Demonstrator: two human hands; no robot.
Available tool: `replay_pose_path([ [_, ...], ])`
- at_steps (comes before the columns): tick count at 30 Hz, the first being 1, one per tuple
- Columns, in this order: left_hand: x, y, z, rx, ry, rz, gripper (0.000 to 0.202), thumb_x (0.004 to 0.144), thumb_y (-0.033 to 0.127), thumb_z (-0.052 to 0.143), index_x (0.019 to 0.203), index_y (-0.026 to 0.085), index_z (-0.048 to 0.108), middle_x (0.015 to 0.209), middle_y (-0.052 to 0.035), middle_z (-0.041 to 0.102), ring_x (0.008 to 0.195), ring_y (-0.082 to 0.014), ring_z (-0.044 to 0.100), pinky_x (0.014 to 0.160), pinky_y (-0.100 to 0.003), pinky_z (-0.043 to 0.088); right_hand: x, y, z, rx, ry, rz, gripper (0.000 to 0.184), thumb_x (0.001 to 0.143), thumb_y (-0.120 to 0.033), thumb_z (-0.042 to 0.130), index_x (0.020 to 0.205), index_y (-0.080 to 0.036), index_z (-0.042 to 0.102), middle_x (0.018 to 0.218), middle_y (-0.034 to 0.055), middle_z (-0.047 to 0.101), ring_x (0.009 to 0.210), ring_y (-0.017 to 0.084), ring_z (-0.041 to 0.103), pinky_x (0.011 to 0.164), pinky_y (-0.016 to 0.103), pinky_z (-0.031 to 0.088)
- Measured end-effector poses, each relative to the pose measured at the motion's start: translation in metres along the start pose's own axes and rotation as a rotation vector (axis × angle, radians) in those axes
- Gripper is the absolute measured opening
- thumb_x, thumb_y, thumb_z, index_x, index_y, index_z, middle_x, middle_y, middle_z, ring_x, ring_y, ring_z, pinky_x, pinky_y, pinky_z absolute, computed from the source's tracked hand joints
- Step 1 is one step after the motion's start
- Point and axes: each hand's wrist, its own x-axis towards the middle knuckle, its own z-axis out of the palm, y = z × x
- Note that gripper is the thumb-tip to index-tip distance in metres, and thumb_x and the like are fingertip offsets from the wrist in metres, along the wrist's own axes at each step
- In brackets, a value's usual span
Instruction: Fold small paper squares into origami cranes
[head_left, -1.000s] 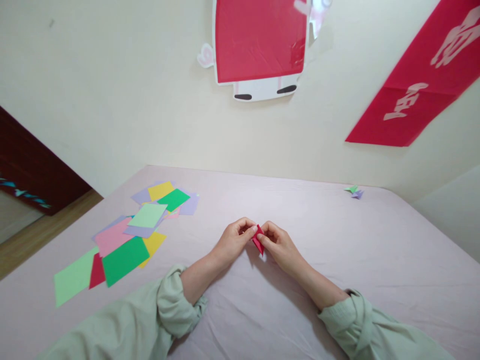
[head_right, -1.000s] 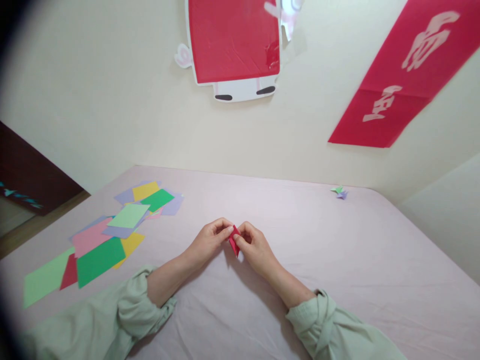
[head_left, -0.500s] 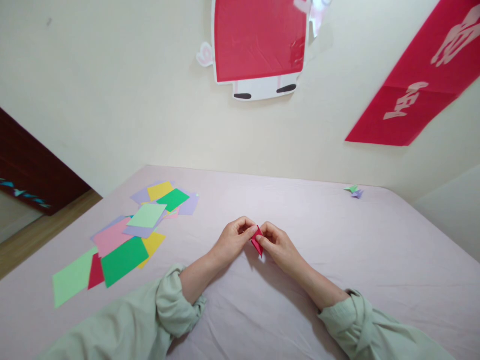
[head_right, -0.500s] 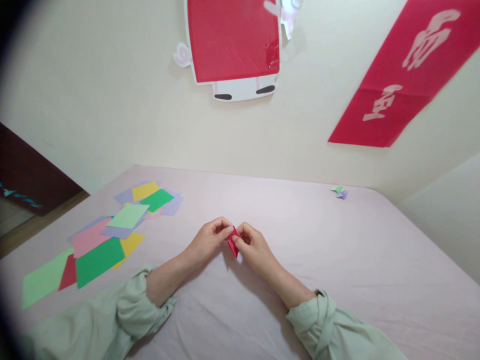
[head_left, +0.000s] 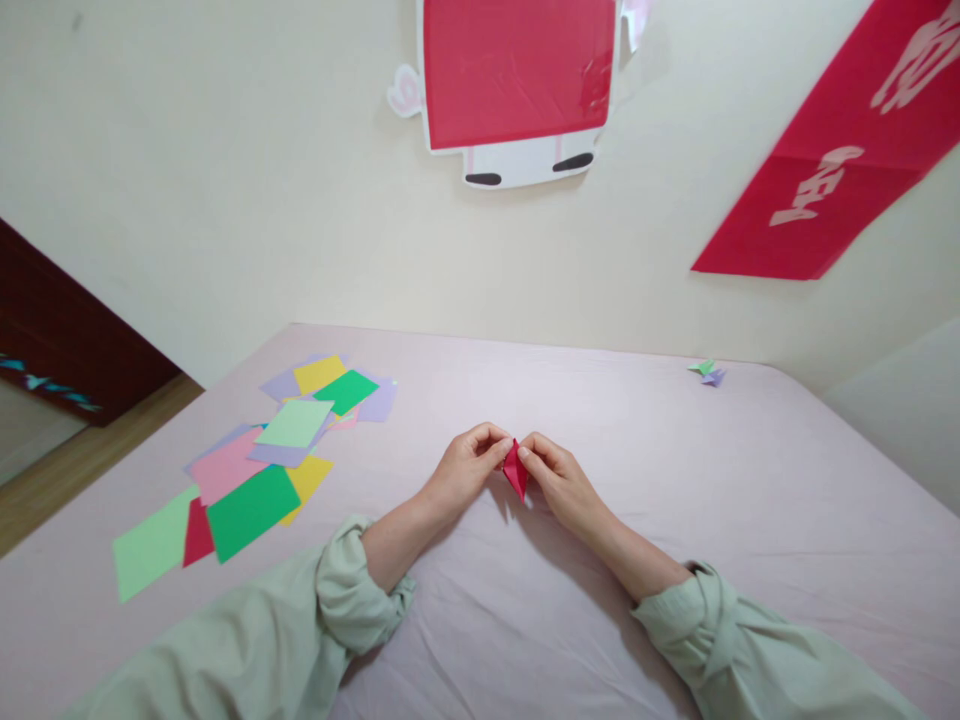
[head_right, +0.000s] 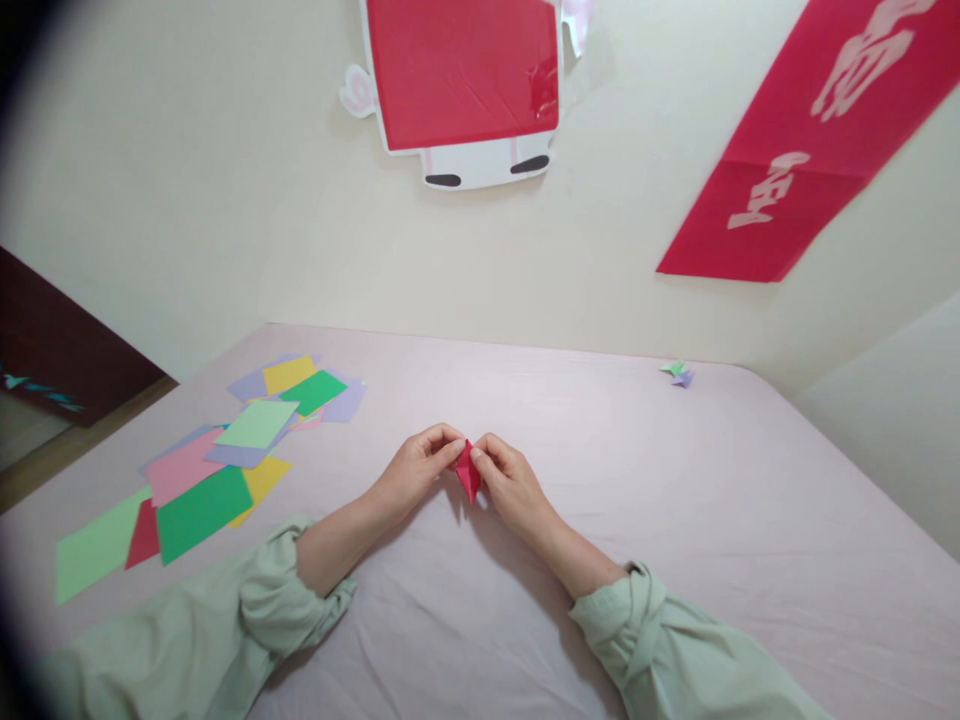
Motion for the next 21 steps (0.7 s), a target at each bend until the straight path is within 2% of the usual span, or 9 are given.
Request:
replay_pose_path([
  [15,-0.0014,0.0016,0.0011,-0.061,-0.026,-0.053,0.025,0.079,0.038,0.063,0.076,0.014,0.059,0.070,0.0018,0.055,0.067,-0.0105,0.049,0.067,-0.023,0.038,-0.0002,0.0013,-0.0010,-0.022,0.000,-0.011,0.030,0.090,-0.038,0.046,0.066,-0.020,0.047,0.062,-0.0031,0.045,0.061,0.013,0.042,0.060,0.025,0.035],
  [21,0.0003,-0.0026,-0.0001,0.019,-0.009,0.006,0.022,0.080,0.036,0.062,0.077,0.014,0.060,0.070,0.0012,0.057,0.068,-0.0112,0.050,0.068,-0.024,0.039,0.0011,0.0041,-0.0004,-0.016,0.003,-0.021,0.032,0.090,-0.040,0.047,0.065,-0.020,0.047,0.062,-0.0027,0.046,0.061,0.013,0.042,0.060,0.025,0.036],
])
